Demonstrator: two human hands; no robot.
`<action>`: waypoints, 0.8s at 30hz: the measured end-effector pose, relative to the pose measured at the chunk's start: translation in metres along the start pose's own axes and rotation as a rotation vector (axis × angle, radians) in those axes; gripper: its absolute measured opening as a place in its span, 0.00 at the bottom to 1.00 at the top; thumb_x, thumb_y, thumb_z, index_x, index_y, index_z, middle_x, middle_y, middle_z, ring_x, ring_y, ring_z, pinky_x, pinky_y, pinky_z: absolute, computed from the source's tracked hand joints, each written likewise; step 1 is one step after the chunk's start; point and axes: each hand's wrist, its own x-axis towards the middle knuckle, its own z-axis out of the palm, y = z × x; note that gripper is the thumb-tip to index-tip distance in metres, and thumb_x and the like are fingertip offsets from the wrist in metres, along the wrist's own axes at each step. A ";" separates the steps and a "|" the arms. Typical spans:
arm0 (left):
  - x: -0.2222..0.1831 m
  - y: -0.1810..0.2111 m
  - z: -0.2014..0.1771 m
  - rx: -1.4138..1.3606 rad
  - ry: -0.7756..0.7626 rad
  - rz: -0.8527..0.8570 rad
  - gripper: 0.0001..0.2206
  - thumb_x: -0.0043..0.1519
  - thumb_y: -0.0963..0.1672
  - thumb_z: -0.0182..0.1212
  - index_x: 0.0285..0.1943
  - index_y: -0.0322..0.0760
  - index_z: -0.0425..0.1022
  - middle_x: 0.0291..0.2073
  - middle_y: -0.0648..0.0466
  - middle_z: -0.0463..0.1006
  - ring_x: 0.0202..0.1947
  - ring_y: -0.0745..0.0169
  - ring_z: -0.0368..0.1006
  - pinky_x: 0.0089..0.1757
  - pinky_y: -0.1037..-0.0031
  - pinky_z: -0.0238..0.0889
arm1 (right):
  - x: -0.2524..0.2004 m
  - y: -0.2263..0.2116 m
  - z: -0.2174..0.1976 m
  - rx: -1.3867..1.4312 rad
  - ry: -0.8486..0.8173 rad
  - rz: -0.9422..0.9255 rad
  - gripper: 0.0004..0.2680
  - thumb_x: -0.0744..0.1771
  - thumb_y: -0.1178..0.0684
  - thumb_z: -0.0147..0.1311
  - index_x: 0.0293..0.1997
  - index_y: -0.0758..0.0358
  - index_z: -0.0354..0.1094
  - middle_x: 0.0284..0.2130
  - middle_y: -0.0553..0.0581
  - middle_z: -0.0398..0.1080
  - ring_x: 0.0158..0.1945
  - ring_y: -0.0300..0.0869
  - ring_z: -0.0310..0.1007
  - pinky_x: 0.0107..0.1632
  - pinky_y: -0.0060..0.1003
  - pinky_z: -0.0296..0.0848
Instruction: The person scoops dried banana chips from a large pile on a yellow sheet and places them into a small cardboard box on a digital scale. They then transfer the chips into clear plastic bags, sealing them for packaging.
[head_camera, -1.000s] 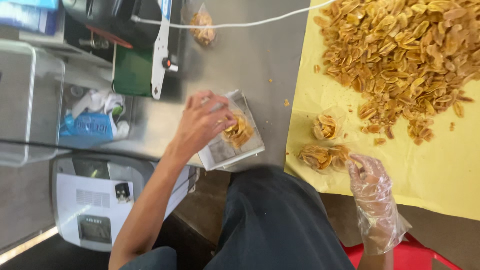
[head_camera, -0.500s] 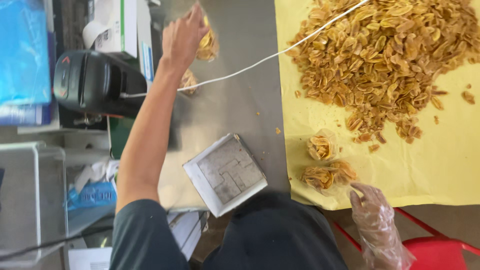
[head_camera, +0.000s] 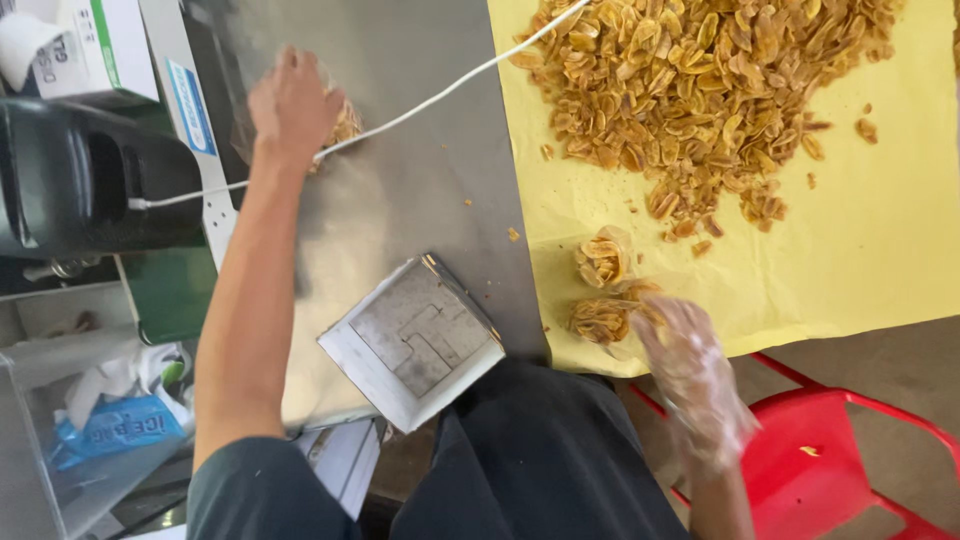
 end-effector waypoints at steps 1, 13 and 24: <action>-0.018 0.008 -0.026 -0.095 0.114 0.061 0.20 0.64 0.48 0.67 0.58 0.30 0.73 0.58 0.40 0.73 0.49 0.37 0.74 0.44 0.53 0.69 | 0.008 -0.010 0.007 0.156 -0.075 0.062 0.13 0.67 0.48 0.56 0.56 0.59 0.72 0.56 0.57 0.70 0.62 0.48 0.66 0.60 0.43 0.71; -0.314 0.100 -0.153 -0.408 0.155 -0.397 0.14 0.65 0.43 0.64 0.58 0.39 0.74 0.59 0.45 0.75 0.38 0.48 0.77 0.40 0.59 0.69 | 0.092 -0.021 0.040 -0.622 -0.053 -0.918 0.06 0.67 0.53 0.54 0.46 0.52 0.75 0.38 0.51 0.75 0.45 0.48 0.72 0.54 0.47 0.71; -0.448 0.175 -0.119 -0.639 0.253 -0.826 0.15 0.63 0.41 0.63 0.58 0.37 0.73 0.57 0.47 0.75 0.35 0.56 0.77 0.40 0.67 0.70 | 0.045 -0.146 0.034 -0.178 -0.308 -1.277 0.13 0.66 0.63 0.52 0.54 0.55 0.73 0.31 0.54 0.76 0.27 0.45 0.74 0.34 0.42 0.74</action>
